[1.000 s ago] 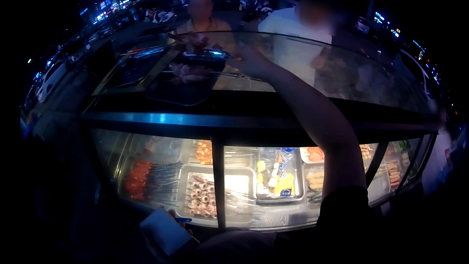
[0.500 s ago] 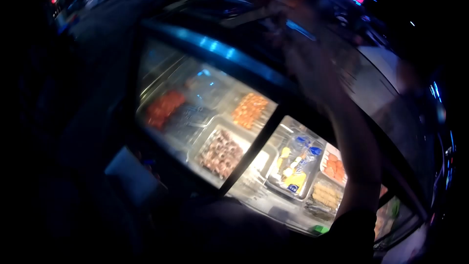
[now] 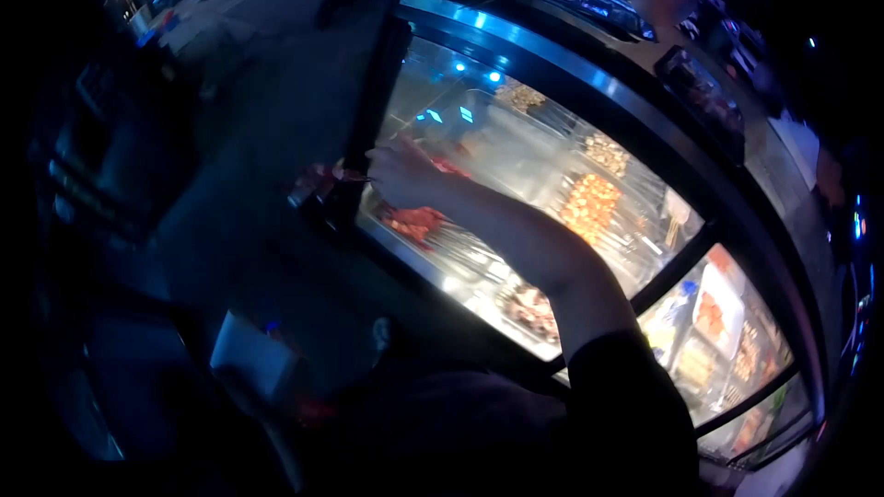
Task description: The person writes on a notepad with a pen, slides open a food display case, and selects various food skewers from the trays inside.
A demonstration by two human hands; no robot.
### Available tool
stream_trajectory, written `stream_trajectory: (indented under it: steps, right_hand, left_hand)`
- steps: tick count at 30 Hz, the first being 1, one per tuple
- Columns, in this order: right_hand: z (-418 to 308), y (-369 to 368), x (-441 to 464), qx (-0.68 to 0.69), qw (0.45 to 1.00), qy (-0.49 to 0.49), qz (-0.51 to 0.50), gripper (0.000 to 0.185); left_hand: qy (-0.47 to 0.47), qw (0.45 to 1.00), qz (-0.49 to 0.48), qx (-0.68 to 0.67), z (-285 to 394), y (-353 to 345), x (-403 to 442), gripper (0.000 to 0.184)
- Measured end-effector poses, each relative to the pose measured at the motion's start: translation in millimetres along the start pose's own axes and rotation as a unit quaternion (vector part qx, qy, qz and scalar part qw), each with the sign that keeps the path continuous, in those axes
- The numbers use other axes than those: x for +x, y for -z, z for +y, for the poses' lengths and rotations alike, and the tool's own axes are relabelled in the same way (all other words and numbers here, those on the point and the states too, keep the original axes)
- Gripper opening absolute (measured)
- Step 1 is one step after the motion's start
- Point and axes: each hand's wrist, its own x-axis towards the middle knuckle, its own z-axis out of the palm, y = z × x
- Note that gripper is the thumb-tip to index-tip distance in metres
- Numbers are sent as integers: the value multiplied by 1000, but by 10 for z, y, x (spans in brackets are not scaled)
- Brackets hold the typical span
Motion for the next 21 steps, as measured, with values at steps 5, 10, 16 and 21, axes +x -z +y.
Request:
stream_trajectory:
  steps: [5,10,16,21]
  right_hand:
    - [265,-319,815,-74,955,-14,-287,13]
    - [121,32,405,-69,898,-65,-429,13]
    - [-581,1424,-1373,3,865,-332,-376,6]
    - [-630,1292,-1555,108,683,-714,-113,17]
  left_hand:
    - [88,996,-17,-11,1043,465,794,75]
    - [170,984,-58,-18,1450,696,1477,76]
    - [245,963,-114,-6,1741,935,2087,78]
    - [292,951,-87,-60,1634,1085,2423,86]
